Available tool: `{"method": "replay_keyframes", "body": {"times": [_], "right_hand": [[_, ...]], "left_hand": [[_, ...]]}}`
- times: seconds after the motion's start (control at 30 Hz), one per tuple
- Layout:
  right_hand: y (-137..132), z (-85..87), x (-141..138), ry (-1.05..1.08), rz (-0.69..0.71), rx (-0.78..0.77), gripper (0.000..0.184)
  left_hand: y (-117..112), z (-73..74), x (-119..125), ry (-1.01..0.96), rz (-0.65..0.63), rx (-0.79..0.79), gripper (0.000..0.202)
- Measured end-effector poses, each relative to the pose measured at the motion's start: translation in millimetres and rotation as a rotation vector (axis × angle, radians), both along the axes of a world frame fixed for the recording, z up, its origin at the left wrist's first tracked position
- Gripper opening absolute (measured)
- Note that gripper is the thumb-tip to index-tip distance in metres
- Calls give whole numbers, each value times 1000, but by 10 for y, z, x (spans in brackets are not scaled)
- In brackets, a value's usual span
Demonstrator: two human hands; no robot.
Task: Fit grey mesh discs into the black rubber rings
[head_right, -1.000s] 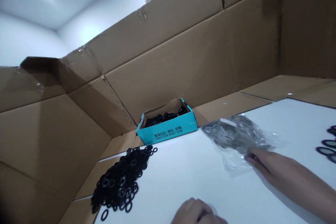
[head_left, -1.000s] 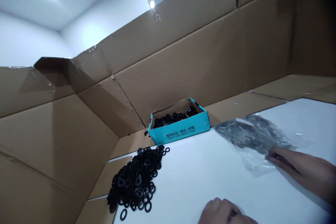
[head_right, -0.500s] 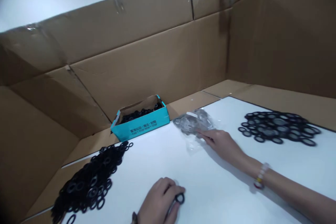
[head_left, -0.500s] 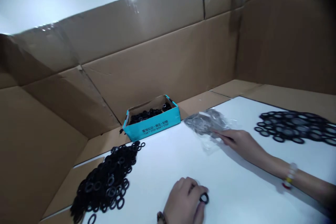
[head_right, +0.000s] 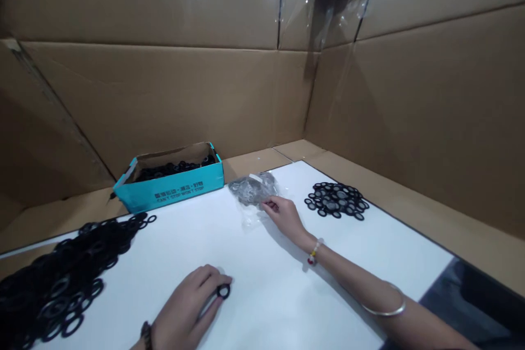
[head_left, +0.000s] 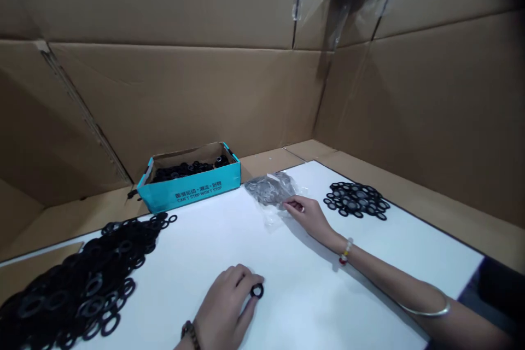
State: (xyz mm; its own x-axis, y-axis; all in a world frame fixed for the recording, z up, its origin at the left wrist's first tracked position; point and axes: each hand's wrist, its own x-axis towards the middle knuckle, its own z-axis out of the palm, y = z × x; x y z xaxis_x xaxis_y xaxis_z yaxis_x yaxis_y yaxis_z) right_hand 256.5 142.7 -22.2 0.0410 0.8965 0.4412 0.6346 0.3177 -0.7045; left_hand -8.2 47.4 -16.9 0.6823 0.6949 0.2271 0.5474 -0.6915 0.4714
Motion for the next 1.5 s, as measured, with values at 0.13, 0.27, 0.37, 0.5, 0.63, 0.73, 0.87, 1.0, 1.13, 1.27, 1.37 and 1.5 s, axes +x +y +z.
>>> {"method": "replay_keyframes", "body": {"times": [0.13,0.27,0.37,0.5,0.63,0.73,0.87,1.0,1.13,1.27,1.37,1.5], "right_hand": [[-17,17,2,6,15,-34,19],[-54,56,-18,35,31,-60,19],[-63,47,-23,68,35,-69,21],[-59,17,-17,108,48,-76,23],[-63,23,-17,126,58,-69,23],[-64,32,-15,126,60,-61,21],[-40,7,-8,137,64,-53,18],[-12,-18,3,154,64,-38,19],[0,-19,9,153,42,-18,19],[30,-38,12,175,34,-17,14],[54,-51,15,206,21,-14,16],[61,-42,10,220,26,-14,24]], "left_hand": [[-13,-53,10,2,-1,-11,33],[-38,-40,27,-6,19,-38,34],[-47,-28,30,-9,15,-44,35],[-41,-28,29,-10,15,-35,34],[-31,5,24,5,15,-37,33],[-22,35,18,32,1,-40,33],[-8,-3,9,30,-16,9,34],[2,-101,5,-35,24,90,31],[4,-146,6,-77,38,132,30],[8,-144,5,-80,39,142,30],[8,-138,6,-86,43,137,29],[3,-126,12,-86,47,121,29]]}}
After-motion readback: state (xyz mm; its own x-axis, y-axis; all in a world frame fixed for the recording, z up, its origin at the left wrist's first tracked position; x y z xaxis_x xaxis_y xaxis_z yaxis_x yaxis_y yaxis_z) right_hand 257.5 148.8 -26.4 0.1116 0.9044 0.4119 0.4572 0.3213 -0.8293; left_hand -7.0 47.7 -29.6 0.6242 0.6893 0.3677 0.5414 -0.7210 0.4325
